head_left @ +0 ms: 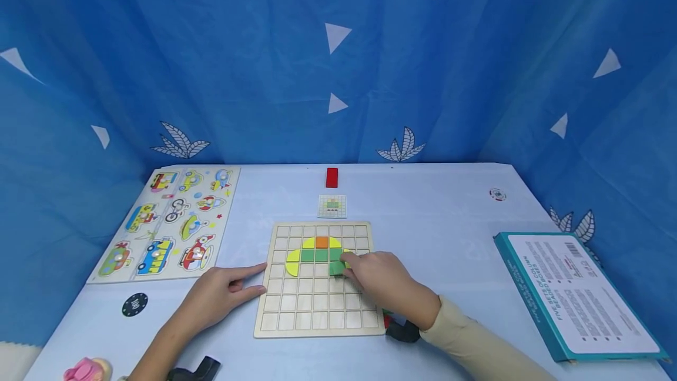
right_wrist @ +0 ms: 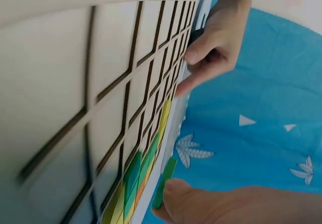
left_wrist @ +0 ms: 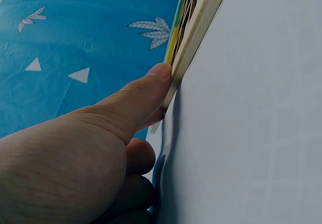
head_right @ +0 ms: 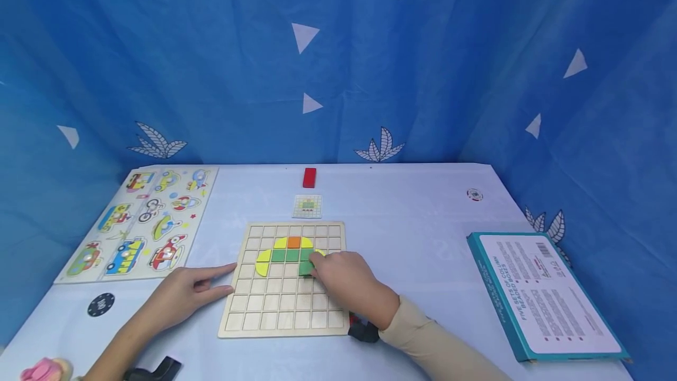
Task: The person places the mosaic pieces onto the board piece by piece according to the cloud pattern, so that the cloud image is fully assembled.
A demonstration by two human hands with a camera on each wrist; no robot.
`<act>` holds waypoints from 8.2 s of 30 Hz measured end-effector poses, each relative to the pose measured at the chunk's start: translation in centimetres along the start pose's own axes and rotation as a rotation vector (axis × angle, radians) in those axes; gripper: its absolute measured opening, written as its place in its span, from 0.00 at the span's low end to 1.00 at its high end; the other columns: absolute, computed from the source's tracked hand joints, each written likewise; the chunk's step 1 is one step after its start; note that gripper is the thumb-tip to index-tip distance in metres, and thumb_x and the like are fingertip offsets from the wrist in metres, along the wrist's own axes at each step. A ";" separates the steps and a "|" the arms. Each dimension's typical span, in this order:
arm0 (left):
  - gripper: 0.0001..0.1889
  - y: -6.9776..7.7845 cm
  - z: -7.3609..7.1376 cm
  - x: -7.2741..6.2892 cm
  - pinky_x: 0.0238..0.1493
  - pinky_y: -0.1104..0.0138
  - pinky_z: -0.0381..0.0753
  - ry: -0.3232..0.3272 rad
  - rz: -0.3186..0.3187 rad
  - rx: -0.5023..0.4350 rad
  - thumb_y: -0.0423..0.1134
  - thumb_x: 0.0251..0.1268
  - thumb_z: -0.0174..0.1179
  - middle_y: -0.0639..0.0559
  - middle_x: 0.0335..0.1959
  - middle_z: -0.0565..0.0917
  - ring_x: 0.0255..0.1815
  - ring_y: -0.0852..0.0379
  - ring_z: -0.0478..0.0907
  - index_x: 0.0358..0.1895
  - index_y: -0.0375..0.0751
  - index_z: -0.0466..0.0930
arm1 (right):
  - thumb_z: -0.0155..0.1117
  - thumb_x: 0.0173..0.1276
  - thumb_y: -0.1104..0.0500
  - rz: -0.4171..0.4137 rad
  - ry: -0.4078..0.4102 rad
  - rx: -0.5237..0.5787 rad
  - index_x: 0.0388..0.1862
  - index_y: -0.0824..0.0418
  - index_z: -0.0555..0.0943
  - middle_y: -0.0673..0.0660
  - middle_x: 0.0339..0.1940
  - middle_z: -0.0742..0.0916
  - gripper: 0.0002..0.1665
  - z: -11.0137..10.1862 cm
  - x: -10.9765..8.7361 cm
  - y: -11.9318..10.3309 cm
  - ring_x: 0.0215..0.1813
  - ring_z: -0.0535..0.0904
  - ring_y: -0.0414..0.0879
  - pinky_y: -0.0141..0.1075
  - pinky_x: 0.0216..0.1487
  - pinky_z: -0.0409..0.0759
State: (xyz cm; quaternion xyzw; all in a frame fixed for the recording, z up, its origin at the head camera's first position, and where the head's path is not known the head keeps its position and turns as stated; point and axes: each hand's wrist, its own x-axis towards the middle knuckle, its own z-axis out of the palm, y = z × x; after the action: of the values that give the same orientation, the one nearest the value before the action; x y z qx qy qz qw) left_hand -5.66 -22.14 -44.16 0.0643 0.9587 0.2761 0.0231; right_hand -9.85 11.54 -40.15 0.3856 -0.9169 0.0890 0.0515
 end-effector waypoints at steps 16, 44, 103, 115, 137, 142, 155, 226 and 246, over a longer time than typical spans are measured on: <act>0.28 0.1 0.1 -0.2 0.21 0.69 0.61 0.001 -0.016 0.002 0.64 0.57 0.71 0.63 0.10 0.65 0.13 0.65 0.58 0.60 0.62 0.86 | 0.67 0.75 0.52 -0.008 0.005 -0.088 0.37 0.56 0.82 0.46 0.17 0.80 0.10 2.3 2.4 -2.3 0.20 0.75 0.35 0.31 0.20 0.70; 0.28 0.2 -0.1 0.0 0.20 0.68 0.60 -0.007 -0.021 0.006 0.64 0.57 0.71 0.63 0.09 0.65 0.13 0.64 0.58 0.60 0.63 0.86 | 0.75 0.66 0.54 0.232 -0.115 0.298 0.51 0.51 0.89 0.37 0.12 0.69 0.15 -2.9 -6.7 3.5 0.16 0.65 0.32 0.29 0.20 0.65; 0.28 0.1 0.1 0.0 0.21 0.68 0.61 -0.005 -0.025 0.001 0.63 0.57 0.72 0.62 0.10 0.65 0.13 0.63 0.59 0.60 0.61 0.86 | 0.74 0.67 0.49 0.155 0.038 0.306 0.49 0.50 0.90 0.35 0.12 0.66 0.13 -0.3 -5.8 3.0 0.15 0.59 0.30 0.28 0.21 0.60; 0.28 0.1 0.1 0.0 0.21 0.68 0.61 -0.009 -0.020 -0.005 0.64 0.57 0.71 0.63 0.09 0.65 0.13 0.64 0.58 0.61 0.62 0.86 | 0.73 0.68 0.50 0.086 0.060 0.333 0.49 0.53 0.90 0.39 0.11 0.67 0.14 1.1 0.7 0.5 0.16 0.61 0.32 0.29 0.21 0.60; 0.27 0.1 0.0 0.0 0.21 0.69 0.62 -0.013 -0.010 -0.001 0.64 0.58 0.71 0.64 0.09 0.64 0.13 0.65 0.58 0.61 0.62 0.86 | 0.72 0.68 0.50 0.014 0.043 0.223 0.49 0.52 0.90 0.41 0.24 0.86 0.13 3.4 4.3 -1.9 0.21 0.69 0.27 0.25 0.23 0.67; 0.27 0.3 -0.2 0.0 0.21 0.69 0.61 -0.007 -0.006 -0.008 0.64 0.57 0.70 0.64 0.10 0.64 0.13 0.65 0.57 0.60 0.63 0.86 | 0.72 0.69 0.51 0.016 0.054 0.238 0.52 0.53 0.90 0.37 0.12 0.73 0.15 3.1 4.2 -1.9 0.16 0.62 0.30 0.27 0.20 0.63; 0.28 0.1 -0.1 0.0 0.20 0.69 0.61 -0.002 -0.012 0.006 0.65 0.58 0.70 0.63 0.09 0.65 0.13 0.64 0.58 0.60 0.63 0.86 | 0.76 0.66 0.52 0.175 0.113 0.343 0.52 0.52 0.90 0.39 0.11 0.66 0.16 -0.7 -0.6 1.5 0.15 0.61 0.34 0.30 0.19 0.60; 0.28 0.1 0.0 0.0 0.20 0.68 0.60 -0.011 -0.014 0.005 0.65 0.58 0.70 0.62 0.10 0.65 0.13 0.63 0.59 0.61 0.62 0.85 | 0.79 0.62 0.51 0.264 0.110 0.337 0.43 0.47 0.88 0.35 0.12 0.64 0.11 -0.1 -7.8 3.2 0.15 0.59 0.31 0.28 0.20 0.57; 0.28 0.3 -0.4 0.0 0.21 0.68 0.61 -0.011 -0.004 -0.006 0.65 0.58 0.69 0.63 0.10 0.65 0.14 0.64 0.60 0.61 0.62 0.85 | 0.73 0.68 0.50 0.091 -0.019 0.610 0.42 0.46 0.86 0.39 0.11 0.67 0.06 3.1 2.2 -2.7 0.16 0.65 0.34 0.29 0.21 0.63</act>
State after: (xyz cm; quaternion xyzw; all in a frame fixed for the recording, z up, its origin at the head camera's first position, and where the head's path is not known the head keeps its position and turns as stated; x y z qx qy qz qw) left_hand -5.61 -22.09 -43.70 0.0637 0.9579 0.2786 0.0290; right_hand -9.54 7.49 -42.54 0.3427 -0.8646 0.3589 -0.0795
